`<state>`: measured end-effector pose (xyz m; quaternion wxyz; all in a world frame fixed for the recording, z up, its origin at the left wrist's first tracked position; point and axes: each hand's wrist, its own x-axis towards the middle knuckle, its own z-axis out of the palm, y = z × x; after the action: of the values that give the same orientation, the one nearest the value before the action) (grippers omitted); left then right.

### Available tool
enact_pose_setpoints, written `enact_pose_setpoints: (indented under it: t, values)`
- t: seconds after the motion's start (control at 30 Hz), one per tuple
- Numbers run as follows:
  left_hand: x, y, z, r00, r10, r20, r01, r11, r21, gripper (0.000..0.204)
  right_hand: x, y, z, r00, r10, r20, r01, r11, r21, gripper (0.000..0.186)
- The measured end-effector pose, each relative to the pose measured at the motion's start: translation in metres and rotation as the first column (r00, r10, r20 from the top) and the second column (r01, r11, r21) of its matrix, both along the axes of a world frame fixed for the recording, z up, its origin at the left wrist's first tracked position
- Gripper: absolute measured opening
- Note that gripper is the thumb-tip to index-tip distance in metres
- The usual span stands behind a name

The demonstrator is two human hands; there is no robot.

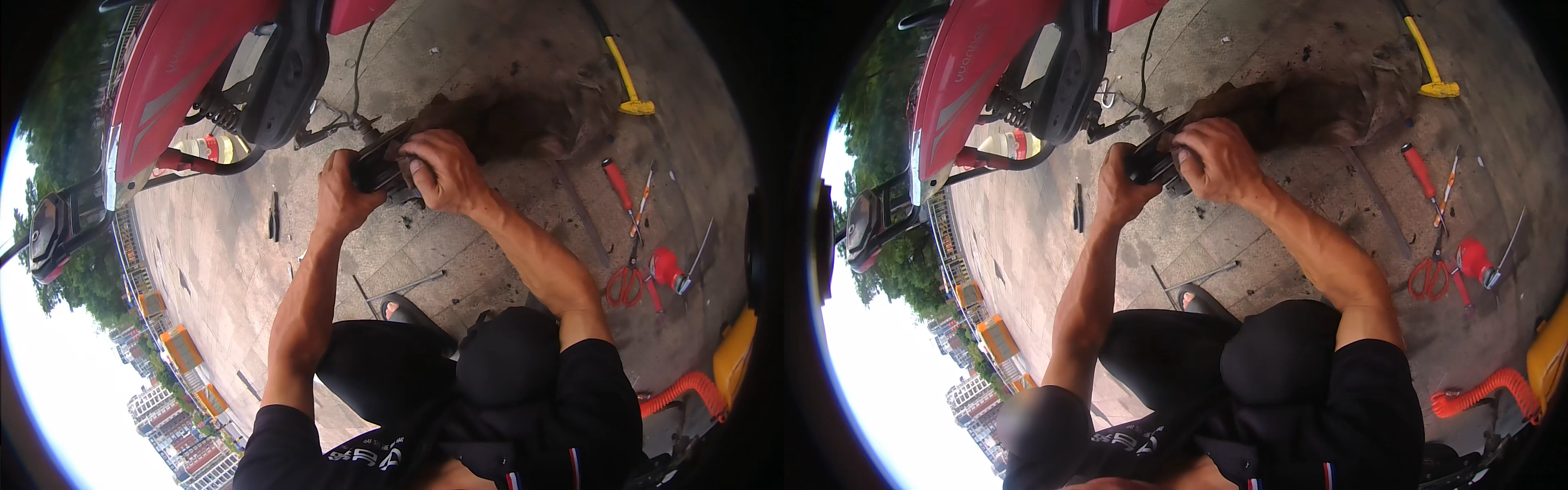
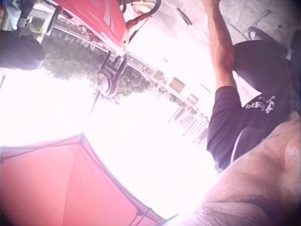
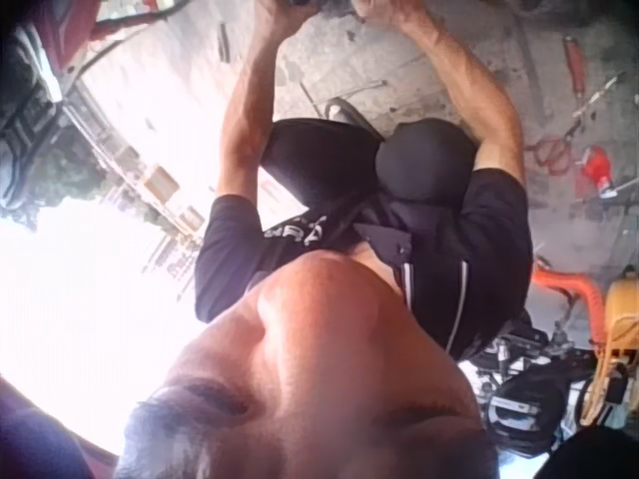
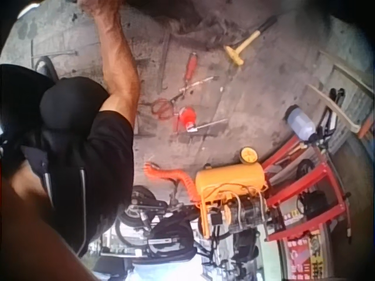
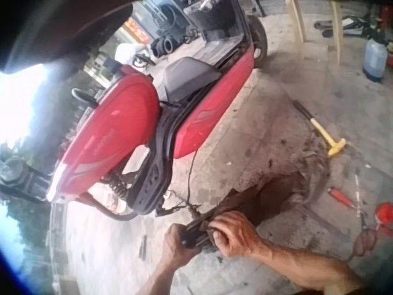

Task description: The person applies sealant to the inner rim of a tire using a brush, then wipes a metal rim with a cloth. The person uses a pneumatic tool to work on the rim.

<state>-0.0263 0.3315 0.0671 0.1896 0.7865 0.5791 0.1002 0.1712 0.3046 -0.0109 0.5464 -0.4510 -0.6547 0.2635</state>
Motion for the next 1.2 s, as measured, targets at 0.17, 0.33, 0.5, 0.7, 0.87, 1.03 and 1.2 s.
enact_pose_setpoints:
  t: [0.17, 0.33, 0.5, 0.7, 0.87, 1.03, 1.2]
  values:
    - [0.011, 0.0, -0.002, 0.995, 0.009, 0.104, -0.006, 1.0, -0.029, 0.05, -0.01, -0.007, -0.006, 0.999, -0.005, 0.049, 0.004, 1.0, 0.024, 0.025]
    - [0.013, 0.003, 0.001, 0.996, 0.035, 0.086, -0.035, 0.999, -0.004, 0.052, 0.016, 0.02, -0.052, 0.99, -0.015, -0.142, 0.011, 1.0, -0.028, 0.023]
    - [0.009, -0.001, 0.001, 1.0, 0.006, 0.027, -0.006, 1.0, 0.003, 0.053, 0.034, 0.019, -0.057, 0.953, -0.087, -0.29, -0.043, 0.91, -0.413, 0.025]
    - [0.005, -0.007, -0.004, 0.998, -0.055, 0.006, 0.055, 0.997, 0.061, 0.055, -0.011, -0.02, -0.008, 0.981, 0.043, 0.191, -0.059, 0.995, 0.079, 0.032]
    - [0.0, -0.009, 0.0, 0.998, -0.045, 0.032, 0.045, 0.999, 0.005, 0.055, 0.016, -0.008, -0.047, 0.999, -0.022, -0.03, 0.023, 0.999, 0.025, 0.033]
    - [-0.003, -0.008, 0.001, 0.995, -0.09, 0.032, 0.091, 0.996, -0.015, 0.056, 0.031, -0.003, -0.097, 0.955, -0.117, -0.273, 0.022, 0.945, -0.328, 0.037]
    - [-0.006, -0.007, -0.003, 0.995, -0.101, 0.007, 0.1, 0.995, 0.028, 0.058, 0.004, -0.021, -0.048, 0.973, -0.201, -0.114, 0.189, 0.976, -0.109, 0.025]
